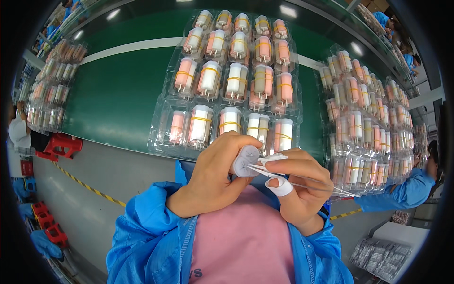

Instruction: Assembling small cylindrical components using tweezers and a cloth on a factory assembly line.

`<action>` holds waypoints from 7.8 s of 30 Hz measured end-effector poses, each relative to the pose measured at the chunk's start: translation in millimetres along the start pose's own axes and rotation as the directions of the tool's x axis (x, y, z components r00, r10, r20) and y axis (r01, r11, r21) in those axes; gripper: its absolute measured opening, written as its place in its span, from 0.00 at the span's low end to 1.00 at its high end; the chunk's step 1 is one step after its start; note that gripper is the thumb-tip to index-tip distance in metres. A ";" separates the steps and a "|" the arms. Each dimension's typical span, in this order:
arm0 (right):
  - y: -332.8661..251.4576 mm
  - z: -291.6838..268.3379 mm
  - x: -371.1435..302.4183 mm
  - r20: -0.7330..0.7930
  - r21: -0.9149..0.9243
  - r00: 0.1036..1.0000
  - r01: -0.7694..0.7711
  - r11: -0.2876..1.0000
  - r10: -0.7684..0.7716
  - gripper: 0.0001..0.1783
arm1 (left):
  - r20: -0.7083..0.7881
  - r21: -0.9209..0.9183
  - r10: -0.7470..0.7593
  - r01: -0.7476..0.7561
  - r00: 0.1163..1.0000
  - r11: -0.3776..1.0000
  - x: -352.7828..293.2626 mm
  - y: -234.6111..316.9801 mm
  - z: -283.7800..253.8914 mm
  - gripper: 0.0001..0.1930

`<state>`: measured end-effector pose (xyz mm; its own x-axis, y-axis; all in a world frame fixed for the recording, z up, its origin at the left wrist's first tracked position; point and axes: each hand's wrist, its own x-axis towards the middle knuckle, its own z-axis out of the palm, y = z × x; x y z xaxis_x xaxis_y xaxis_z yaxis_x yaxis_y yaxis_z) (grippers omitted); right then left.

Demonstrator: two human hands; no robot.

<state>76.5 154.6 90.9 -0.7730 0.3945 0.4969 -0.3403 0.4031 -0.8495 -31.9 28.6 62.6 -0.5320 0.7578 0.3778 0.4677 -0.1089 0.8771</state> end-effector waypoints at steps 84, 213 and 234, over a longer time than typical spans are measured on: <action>-8.5 0.0 -7.2 0.023 -0.092 0.999 0.028 0.995 -0.026 0.08 | 0.018 0.278 0.143 -0.142 0.990 0.950 -7.2 8.7 2.7 0.24; -13.2 1.7 -40.0 -0.026 -0.040 0.994 0.100 0.994 -0.102 0.08 | -0.024 0.028 0.181 -0.180 0.983 0.983 -39.8 18.2 14.0 0.20; -23.5 -2.1 -41.6 -0.140 -0.060 0.988 0.052 0.997 -0.060 0.09 | 0.006 0.014 0.096 -0.096 0.995 0.995 -37.9 22.5 6.9 0.22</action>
<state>117.8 130.4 90.6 -0.6683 0.4814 0.5672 -0.3474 0.4723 -0.8101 3.6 1.8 66.0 -0.4803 0.7477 0.4585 0.5264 -0.1724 0.8326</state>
